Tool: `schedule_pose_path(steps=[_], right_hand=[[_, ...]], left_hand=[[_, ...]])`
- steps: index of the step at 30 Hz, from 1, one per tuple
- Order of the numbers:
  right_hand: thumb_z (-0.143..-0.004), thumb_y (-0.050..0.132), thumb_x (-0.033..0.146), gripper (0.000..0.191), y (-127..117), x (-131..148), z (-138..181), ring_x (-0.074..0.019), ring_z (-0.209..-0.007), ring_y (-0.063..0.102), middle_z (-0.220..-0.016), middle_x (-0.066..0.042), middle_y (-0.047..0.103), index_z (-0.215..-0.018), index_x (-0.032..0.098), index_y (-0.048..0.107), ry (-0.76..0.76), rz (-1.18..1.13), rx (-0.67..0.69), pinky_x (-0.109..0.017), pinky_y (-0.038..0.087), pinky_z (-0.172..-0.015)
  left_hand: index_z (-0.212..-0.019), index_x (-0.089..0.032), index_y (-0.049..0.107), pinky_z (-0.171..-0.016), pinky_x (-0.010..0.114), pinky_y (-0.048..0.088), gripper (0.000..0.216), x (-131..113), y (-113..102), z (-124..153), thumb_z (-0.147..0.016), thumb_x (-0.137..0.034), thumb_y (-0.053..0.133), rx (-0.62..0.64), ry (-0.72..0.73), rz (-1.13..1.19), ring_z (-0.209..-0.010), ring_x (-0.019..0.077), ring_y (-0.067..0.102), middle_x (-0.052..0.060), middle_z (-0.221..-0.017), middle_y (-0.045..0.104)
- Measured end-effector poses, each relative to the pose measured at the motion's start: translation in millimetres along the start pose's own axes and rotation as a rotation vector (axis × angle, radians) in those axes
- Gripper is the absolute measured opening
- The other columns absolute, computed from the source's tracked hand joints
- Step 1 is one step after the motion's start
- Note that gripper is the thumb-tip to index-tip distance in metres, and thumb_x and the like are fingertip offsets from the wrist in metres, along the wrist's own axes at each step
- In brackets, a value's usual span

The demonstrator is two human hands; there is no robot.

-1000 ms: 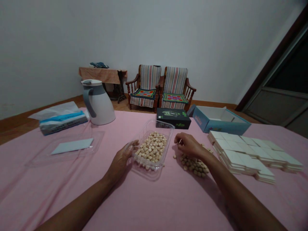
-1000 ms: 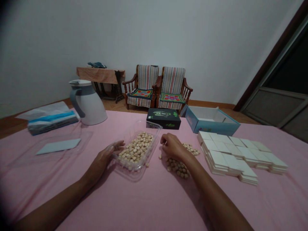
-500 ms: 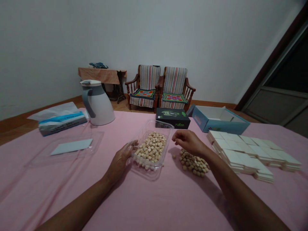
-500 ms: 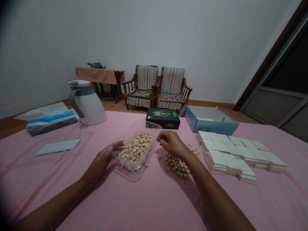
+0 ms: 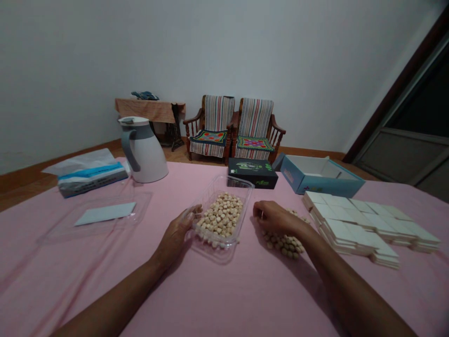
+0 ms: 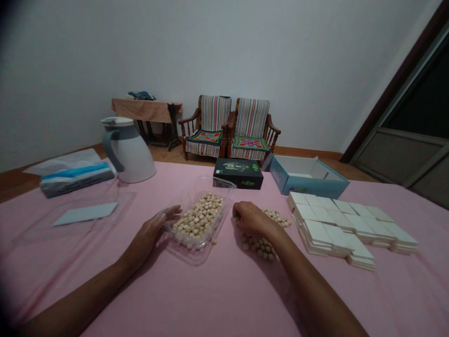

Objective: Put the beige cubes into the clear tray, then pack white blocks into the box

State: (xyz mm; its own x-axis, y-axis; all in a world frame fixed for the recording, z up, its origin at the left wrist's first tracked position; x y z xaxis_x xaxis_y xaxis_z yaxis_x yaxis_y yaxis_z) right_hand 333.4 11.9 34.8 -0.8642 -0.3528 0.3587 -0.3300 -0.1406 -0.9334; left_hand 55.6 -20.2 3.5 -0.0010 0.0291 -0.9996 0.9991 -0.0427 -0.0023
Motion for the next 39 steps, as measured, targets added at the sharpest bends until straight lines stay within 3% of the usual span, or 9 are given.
schedule_pose_path(steps=[6, 13, 17, 22, 25, 29, 32, 35, 39], right_hand=[[-0.078, 0.053, 0.02, 0.007, -19.7, 15.3, -1.3, -0.0109, -0.06, 0.051, -0.068, 0.002, 0.056, -0.084, 0.017, 0.057, -0.072, -0.385, -0.394, -0.022, 0.039, -0.056], [-0.079, 0.055, 0.023, 0.017, -8.1, 24.0, -7.9, -0.0124, -0.063, 0.059, -0.073, 0.0, 0.063, -0.093, 0.017, 0.061, -0.071, -0.639, -0.466, -0.025, 0.048, -0.06], [-0.076, 0.053, 0.018, 0.007, -7.9, 14.3, -7.6, -0.0127, -0.059, 0.059, -0.068, -0.001, 0.063, -0.077, 0.016, 0.059, -0.001, -0.559, -0.357, -0.023, 0.045, -0.055], [-0.069, 0.051, 0.008, 0.01, -5.2, 24.0, 1.1, -0.0112, -0.056, 0.055, -0.06, 0.0, 0.061, -0.067, 0.015, 0.058, -0.011, -0.283, 0.028, -0.021, 0.037, -0.054], [-0.07, 0.055, 0.013, 0.011, 4.5, 38.1, 6.1, -0.012, -0.063, 0.055, -0.07, -0.002, 0.065, -0.077, 0.015, 0.063, -0.05, -0.175, 0.171, -0.021, 0.036, -0.056], [-0.071, 0.059, 0.02, 0.023, 25.3, 53.3, 6.9, -0.013, -0.068, 0.055, -0.081, -0.004, 0.067, -0.094, 0.017, 0.063, -0.022, -0.12, 0.203, -0.021, 0.034, -0.057], [-0.072, 0.052, 0.015, 0.016, 28.2, 56.2, 7.1, -0.012, -0.065, 0.052, -0.077, -0.003, 0.064, -0.086, 0.017, 0.062, -0.029, -0.051, 0.184, -0.022, 0.031, -0.055], [-0.071, 0.053, 0.014, 0.01, 9.8, 51.6, 10.8, -0.0107, -0.062, 0.048, -0.071, -0.001, 0.061, -0.077, 0.016, 0.06, -0.078, -0.059, 0.162, -0.021, 0.029, -0.054], [-0.072, 0.056, 0.014, 0.004, -21.6, 47.8, 15.8, -0.0088, -0.057, 0.046, -0.064, 0.003, 0.054, -0.075, 0.017, 0.056, -0.151, -0.286, 0.047, -0.02, 0.032, -0.051]], left_hand=[[-0.119, -0.017, 0.061, -0.09, 0.037, 0.049, 0.056, -3.2, 1.1, 0.3, -0.082, -0.058, 0.049, 0.0, 0.021, -0.031, -0.114, 0.0285, 0.057, 0.015, -0.123, 0.062], [-0.119, -0.018, 0.061, -0.084, 0.033, 0.05, 0.057, -0.7, 0.3, -0.4, -0.082, -0.059, 0.05, -0.001, 0.001, -0.039, -0.115, 0.0281, 0.056, 0.014, -0.126, 0.061], [-0.124, -0.019, 0.059, -0.086, 0.034, 0.049, 0.055, 1.5, -0.3, -0.6, -0.084, -0.055, 0.047, -0.017, 0.004, -0.04, -0.114, 0.0272, 0.056, 0.013, -0.124, 0.062], [-0.132, -0.017, 0.053, -0.091, 0.037, 0.047, 0.058, 10.5, -5.5, -6.0, -0.089, -0.054, 0.039, -0.049, 0.1, -0.028, -0.109, 0.0243, 0.059, 0.012, -0.125, 0.062], [-0.131, -0.015, 0.053, -0.093, 0.039, 0.047, 0.06, 17.3, -13.0, -10.7, -0.09, -0.055, 0.034, -0.118, 0.177, -0.02, -0.108, 0.0245, 0.059, 0.013, -0.126, 0.061], [-0.13, -0.018, 0.055, -0.09, 0.04, 0.048, 0.059, 21.9, -22.9, -16.6, -0.09, -0.055, 0.031, -0.223, 0.174, -0.038, -0.109, 0.0253, 0.059, 0.012, -0.123, 0.063], [-0.13, -0.019, 0.055, -0.09, 0.04, 0.048, 0.059, 18.5, -22.8, -17.0, -0.089, -0.055, 0.033, -0.217, 0.15, -0.042, -0.11, 0.0261, 0.059, 0.012, -0.123, 0.063], [-0.131, -0.018, 0.054, -0.093, 0.041, 0.046, 0.059, 11.2, -17.7, -13.4, -0.088, -0.055, 0.037, -0.197, 0.122, -0.026, -0.112, 0.0267, 0.059, 0.012, -0.123, 0.063], [-0.13, -0.018, 0.055, -0.094, 0.042, 0.045, 0.056, 1.9, -10.3, -7.0, -0.088, -0.05, 0.039, -0.154, 0.117, -0.109, -0.111, 0.0268, 0.06, 0.013, -0.122, 0.064]])
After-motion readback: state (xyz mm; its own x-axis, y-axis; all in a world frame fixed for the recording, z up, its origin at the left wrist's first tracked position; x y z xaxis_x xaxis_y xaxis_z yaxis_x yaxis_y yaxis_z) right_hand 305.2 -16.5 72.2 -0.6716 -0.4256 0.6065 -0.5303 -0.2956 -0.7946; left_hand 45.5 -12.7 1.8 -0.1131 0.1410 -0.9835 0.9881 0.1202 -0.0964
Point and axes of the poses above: each hand's wrist, its own z-axis away from the middle knuckle, its own y-axis out of the palm, x = y × z, the point moved 2 cm from there along -z, towards the middle knuckle
